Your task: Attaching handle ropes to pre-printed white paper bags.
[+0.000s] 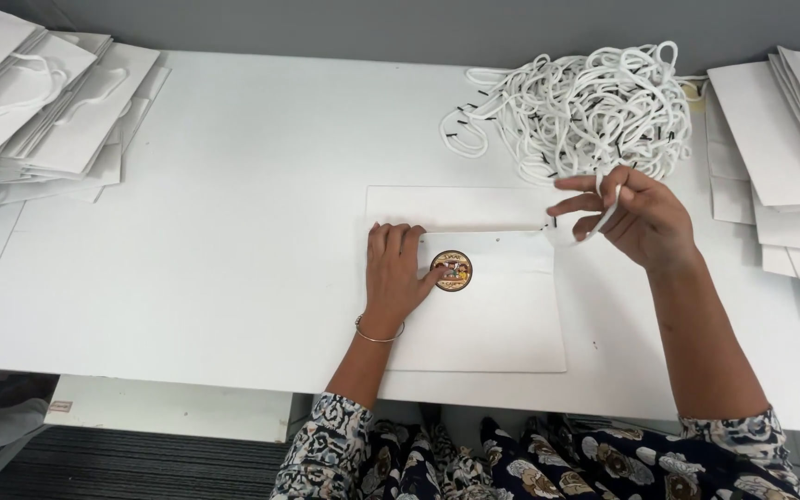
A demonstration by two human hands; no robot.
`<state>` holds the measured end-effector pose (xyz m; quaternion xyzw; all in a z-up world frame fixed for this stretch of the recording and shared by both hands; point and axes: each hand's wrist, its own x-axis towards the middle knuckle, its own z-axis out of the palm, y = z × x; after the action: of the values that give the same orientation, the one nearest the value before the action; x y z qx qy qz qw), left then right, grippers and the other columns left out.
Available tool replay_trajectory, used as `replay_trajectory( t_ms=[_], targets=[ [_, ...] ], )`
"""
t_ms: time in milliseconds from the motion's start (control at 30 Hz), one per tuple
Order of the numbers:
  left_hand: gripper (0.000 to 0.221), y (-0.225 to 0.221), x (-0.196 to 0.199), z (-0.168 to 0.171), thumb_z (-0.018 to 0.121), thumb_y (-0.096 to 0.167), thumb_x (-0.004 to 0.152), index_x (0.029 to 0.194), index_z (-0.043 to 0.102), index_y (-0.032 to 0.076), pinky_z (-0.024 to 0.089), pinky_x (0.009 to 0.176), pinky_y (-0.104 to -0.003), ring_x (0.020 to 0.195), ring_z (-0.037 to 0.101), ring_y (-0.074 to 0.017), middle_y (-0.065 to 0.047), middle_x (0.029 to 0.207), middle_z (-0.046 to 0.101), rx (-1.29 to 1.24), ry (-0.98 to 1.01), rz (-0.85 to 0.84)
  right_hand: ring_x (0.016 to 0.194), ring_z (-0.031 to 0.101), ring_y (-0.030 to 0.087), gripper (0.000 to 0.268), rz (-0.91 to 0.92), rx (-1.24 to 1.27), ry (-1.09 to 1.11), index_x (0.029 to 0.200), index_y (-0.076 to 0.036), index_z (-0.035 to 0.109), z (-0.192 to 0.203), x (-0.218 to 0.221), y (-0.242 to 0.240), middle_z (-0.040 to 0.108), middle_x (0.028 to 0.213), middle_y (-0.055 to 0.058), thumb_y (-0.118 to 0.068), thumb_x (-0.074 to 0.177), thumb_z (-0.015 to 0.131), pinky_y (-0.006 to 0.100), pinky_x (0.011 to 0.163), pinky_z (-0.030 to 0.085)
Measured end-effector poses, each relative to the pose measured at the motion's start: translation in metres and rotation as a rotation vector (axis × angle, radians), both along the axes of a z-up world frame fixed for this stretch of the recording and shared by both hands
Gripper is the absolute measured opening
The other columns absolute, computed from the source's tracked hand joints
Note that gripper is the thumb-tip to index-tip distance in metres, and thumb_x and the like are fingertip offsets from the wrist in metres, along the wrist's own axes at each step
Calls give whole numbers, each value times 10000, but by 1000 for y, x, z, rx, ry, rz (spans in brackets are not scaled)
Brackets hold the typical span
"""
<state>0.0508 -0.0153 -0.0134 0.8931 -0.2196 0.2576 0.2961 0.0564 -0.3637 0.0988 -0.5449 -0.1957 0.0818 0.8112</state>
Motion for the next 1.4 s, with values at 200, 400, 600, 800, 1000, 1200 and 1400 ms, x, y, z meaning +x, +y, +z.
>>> replay_trajectory(
  t_ms=[200,400,600,800,1000,1200,1400],
  targets=[
    [760,2,3,-1,899,450,681,1220,603,3,350,1133,-559,1205,453,-383,-152,1196,579,-4,1,-10,1667,121,442,183,236,-19,-247,736,-118,535,11,-2,-1,225,1725,285,-198,901,532,709,1218,304],
    [756,2,3,1,903,443,689,1225,602,3,349,1122,-560,1204,445,-392,-157,1194,578,-3,21,-15,1709,86,368,154,56,-43,-328,695,-110,548,18,-21,-32,208,1790,179,-159,839,522,682,1277,283],
    [727,2,2,2,913,406,677,1210,611,14,383,1088,-532,1185,460,-386,-155,1191,591,13,16,-3,1365,532,328,232,-533,-797,49,959,-9,722,-70,-20,-96,535,1545,194,-178,995,567,441,1067,439],
    [724,2,1,9,930,417,621,1174,659,37,438,978,-440,1118,486,-324,-122,1173,615,18,53,19,983,681,212,278,-574,-1296,-292,1150,-132,772,-58,-56,-35,700,1138,89,-92,875,751,318,765,588],
    [702,3,1,9,932,459,604,1121,684,54,411,976,-432,1085,501,-294,-78,1096,637,16,37,14,784,706,207,286,-289,-1346,-153,1060,-127,796,-69,-61,2,718,1040,58,-100,776,814,315,691,583],
    [668,4,1,6,915,491,642,1109,687,71,374,1000,-448,1071,515,-278,-60,1050,641,29,20,-3,768,707,227,115,-413,-1436,-52,896,-36,762,-67,-69,22,723,967,77,-128,833,784,338,728,583],
    [643,3,-1,10,903,423,656,1131,667,60,374,1012,-449,1093,493,-302,-73,1074,632,11,27,7,818,658,282,77,-494,-1608,-330,889,-23,683,-88,-80,23,685,918,105,-89,927,671,385,694,535]
  ],
)
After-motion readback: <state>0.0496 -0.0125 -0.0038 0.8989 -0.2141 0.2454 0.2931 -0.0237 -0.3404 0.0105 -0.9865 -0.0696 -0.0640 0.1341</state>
